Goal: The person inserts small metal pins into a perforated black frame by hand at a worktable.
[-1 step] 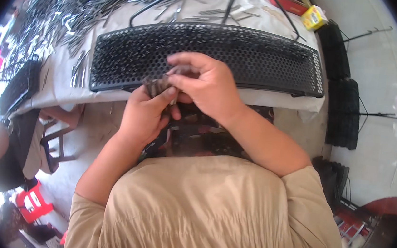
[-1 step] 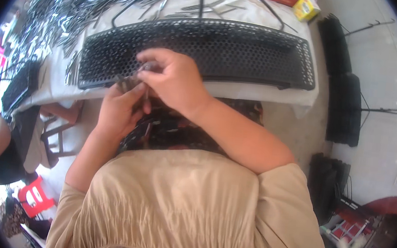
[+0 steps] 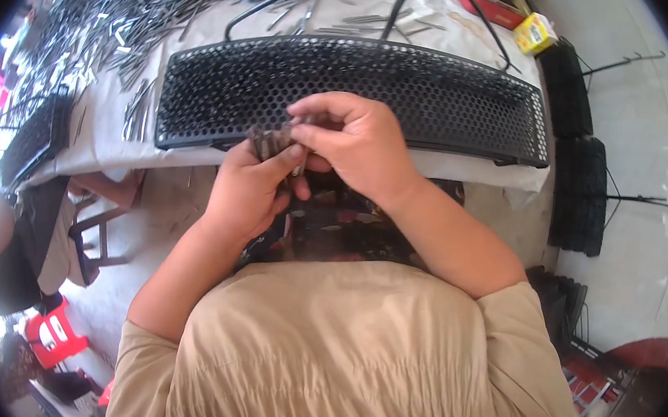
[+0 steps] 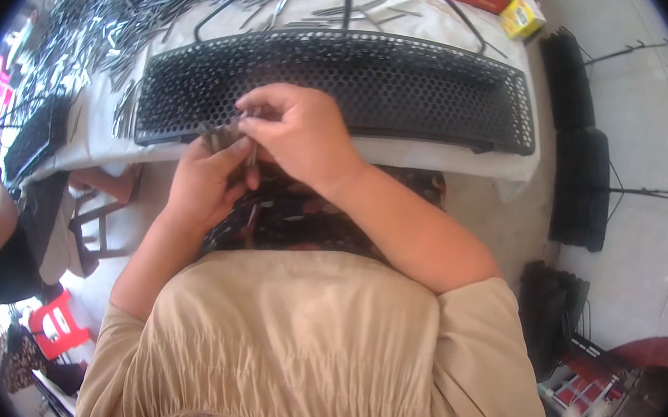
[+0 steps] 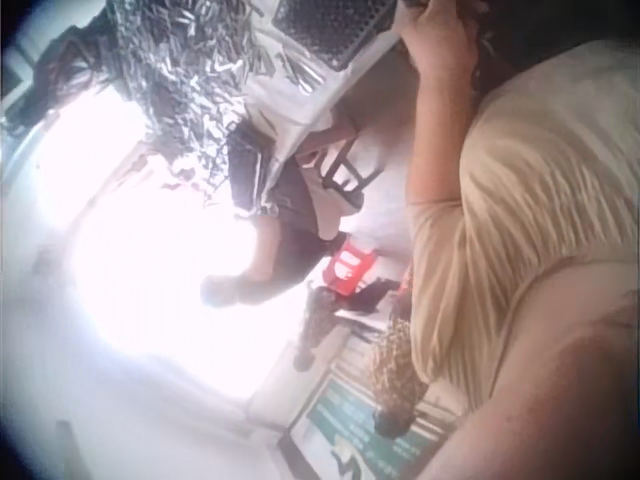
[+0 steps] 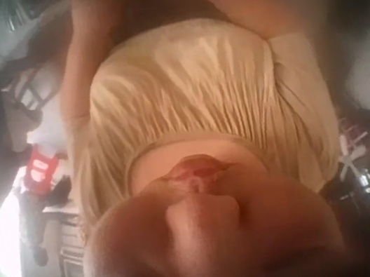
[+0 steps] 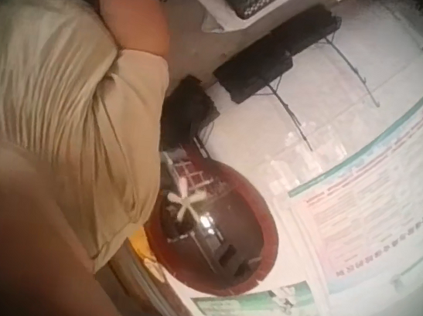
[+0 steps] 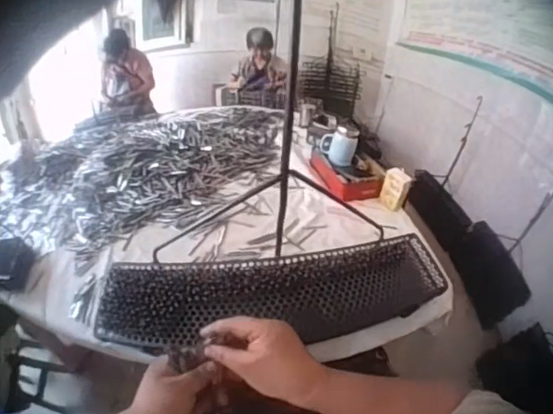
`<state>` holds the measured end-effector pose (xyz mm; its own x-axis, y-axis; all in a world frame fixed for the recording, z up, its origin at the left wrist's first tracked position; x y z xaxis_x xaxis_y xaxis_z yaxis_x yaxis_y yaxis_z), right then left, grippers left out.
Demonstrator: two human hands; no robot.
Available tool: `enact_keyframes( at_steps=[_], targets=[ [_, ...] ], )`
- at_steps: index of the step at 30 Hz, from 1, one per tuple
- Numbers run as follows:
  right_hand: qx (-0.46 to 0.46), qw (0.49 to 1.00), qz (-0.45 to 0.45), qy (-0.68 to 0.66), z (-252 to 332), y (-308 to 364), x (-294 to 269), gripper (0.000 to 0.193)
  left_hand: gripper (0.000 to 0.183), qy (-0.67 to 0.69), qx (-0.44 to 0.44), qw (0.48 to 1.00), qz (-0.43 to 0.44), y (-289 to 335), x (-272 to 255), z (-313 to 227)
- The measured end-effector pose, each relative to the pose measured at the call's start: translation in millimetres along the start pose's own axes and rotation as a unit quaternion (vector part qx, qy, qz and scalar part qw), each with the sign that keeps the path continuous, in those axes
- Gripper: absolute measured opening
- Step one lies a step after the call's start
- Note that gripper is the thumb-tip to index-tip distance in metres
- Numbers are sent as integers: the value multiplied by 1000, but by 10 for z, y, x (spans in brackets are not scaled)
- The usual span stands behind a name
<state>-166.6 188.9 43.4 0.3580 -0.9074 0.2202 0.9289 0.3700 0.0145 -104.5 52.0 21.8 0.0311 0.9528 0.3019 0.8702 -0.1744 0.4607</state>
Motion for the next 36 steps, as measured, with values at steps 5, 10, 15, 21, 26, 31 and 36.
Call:
enact_keyframes(
  at_steps=[5,10,15,21,26,31,36],
  targets=[
    [-52,998,-40,25,170,-193,-198,15,16,-27,-28,999,-2,-46,-36,3],
    [-263,930,-104,236,244,-400,-387,13,16,18,-90,996,-15,-134,-83,113],
    [-351,873,-84,328,266,-445,-292,15,16,36,-90,995,-15,-151,-96,131],
    [-356,840,-42,407,282,-425,-245,17,11,29,-85,996,4,-143,-104,138],
    [-350,862,-35,366,238,-433,-306,16,9,22,-89,996,6,-143,-97,125],
    [-362,865,-24,347,234,-453,-327,15,9,21,-87,996,5,-150,-115,137],
    [-359,859,-35,364,240,-486,-387,17,9,28,-80,996,6,-155,-113,148]
  ],
)
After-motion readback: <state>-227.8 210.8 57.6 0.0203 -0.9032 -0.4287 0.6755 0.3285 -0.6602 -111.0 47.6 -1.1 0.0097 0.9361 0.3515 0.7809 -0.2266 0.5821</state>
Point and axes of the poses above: each hand's wrist, its own y-axis away from the middle knuckle, its own x-axis out of the palm, z = x × y, the point moved 4 cm from there along -y, towards the middle knuckle, and after that the axes turned 10 degrees about -y, right-handed, at the moved point
